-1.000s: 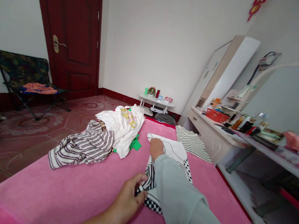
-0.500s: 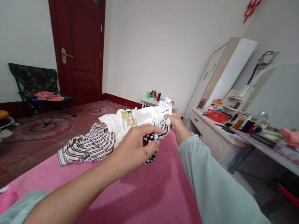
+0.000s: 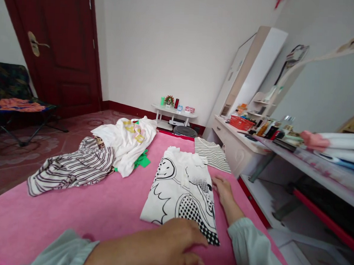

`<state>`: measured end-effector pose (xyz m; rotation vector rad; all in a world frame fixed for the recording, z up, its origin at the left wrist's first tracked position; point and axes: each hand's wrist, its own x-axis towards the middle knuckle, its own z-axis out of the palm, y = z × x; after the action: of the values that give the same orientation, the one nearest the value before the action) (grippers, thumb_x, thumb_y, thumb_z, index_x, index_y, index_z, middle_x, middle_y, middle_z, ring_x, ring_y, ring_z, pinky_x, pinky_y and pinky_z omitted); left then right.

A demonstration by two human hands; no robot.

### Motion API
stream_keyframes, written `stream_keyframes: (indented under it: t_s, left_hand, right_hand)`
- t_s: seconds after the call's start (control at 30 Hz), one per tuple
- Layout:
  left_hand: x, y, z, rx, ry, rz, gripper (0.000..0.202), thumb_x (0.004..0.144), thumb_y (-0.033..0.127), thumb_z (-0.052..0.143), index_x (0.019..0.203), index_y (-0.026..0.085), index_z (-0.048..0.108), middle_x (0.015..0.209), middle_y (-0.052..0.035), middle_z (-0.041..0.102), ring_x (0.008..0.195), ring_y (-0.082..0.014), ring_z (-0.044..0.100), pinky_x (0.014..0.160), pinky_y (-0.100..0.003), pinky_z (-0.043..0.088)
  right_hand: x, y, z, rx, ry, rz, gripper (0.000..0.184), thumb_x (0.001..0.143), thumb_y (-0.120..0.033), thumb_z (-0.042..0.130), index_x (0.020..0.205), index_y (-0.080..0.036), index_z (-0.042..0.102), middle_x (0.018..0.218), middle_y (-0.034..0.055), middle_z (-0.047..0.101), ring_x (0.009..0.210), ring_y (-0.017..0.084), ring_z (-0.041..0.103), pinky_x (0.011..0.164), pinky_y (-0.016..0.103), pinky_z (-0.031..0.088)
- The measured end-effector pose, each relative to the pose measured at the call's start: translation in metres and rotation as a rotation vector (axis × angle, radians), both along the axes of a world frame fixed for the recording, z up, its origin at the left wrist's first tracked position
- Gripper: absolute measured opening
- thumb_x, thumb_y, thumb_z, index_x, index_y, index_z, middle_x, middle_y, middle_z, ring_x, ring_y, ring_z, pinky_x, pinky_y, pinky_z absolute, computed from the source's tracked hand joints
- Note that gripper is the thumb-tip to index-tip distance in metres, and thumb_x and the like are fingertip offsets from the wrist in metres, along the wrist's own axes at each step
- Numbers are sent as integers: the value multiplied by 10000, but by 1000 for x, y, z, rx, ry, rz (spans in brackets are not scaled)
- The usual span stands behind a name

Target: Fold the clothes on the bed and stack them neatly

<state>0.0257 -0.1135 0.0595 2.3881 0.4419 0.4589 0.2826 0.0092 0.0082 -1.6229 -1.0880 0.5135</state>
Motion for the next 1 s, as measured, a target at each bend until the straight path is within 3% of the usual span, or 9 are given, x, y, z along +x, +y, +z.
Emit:
stream_keyframes:
  t_s: [0.1, 0.2, 0.3, 0.37, 0.47, 0.53, 0.67, 0.83, 1.0]
  left_hand:
    - [-13, 10, 6, -26, -43, -6, 231, 852, 320, 577, 1043, 268, 696, 879, -36, 704, 816, -182, 646, 722, -239, 462]
    - [-23, 32, 6, -11, -82, 170, 218, 871, 286, 525, 963, 243, 717, 845, -42, 697, 810, -178, 636, 744, -249, 466]
    - [-36, 62, -10, 42, -85, 398, 297, 854, 293, 527, 1096, 210, 676, 1085, -89, 660, 1015, -214, 598, 916, -306, 445]
    - [-47, 80, -26, 64, -29, 520, 433, 840, 334, 542, 1245, 189, 589, 1310, -123, 542, 1199, -249, 503, 1037, -359, 371]
    - [-61, 99, -47, 67, 75, 592, 560, 845, 397, 535, 1364, 197, 476, 1480, -119, 361, 1339, -262, 361, 1110, -389, 282]
    - [-64, 109, -52, 74, 86, 587, 542, 848, 411, 532, 1355, 226, 491, 1478, -98, 372, 1338, -253, 367, 1106, -379, 287]
    - [-55, 142, -47, 57, 12, 656, 359, 823, 363, 565, 1130, 209, 670, 1179, -93, 636, 1069, -231, 589, 936, -319, 434]
    - [-38, 209, -47, -79, 4, 993, 373, 766, 304, 625, 1102, 144, 645, 918, -65, 695, 769, -178, 631, 686, -247, 445]
    - [-35, 246, -52, -107, 66, 1039, 296, 752, 408, 634, 930, 180, 695, 812, -39, 702, 729, -184, 632, 610, -237, 398]
  right_hand:
    - [0, 5, 0, -49, -107, -50, 322, 665, -221, 528, 952, -120, 635, 844, 105, 697, 846, 242, 665, 754, 340, 538]
    - [-20, 9, 14, 64, -360, 52, 368, 707, -235, 499, 1037, -133, 628, 1051, 107, 670, 995, 219, 617, 911, 346, 468]
    - [-50, 6, 23, 123, -498, 236, 396, 787, -277, 473, 1136, -143, 600, 1190, 102, 616, 1104, 189, 564, 983, 321, 409]
    - [-66, 0, 18, 32, -624, 353, 450, 837, -324, 460, 1238, -143, 555, 1328, 112, 532, 1241, 196, 466, 1050, 339, 339]
    - [-79, -11, 1, -172, -838, 435, 543, 910, -401, 389, 1393, -156, 422, 1488, 106, 344, 1391, 225, 253, 1123, 423, 194]
    - [-80, -14, -6, -243, -919, 431, 559, 938, -425, 340, 1432, -165, 367, 1516, 95, 289, 1412, 231, 195, 1129, 441, 153]
    - [-77, -3, 11, -269, -975, 446, 510, 902, -406, 438, 1347, -162, 491, 1435, 116, 429, 1323, 231, 372, 1061, 356, 277]
    - [-66, 35, 42, -393, -936, 381, 227, 826, -300, 502, 855, -231, 716, 963, 37, 708, 925, 196, 627, 723, 266, 409]
    - [-49, 62, 16, -308, -712, 181, 132, 765, -242, 554, 822, -231, 672, 845, -3, 699, 803, 156, 621, 652, 231, 386]
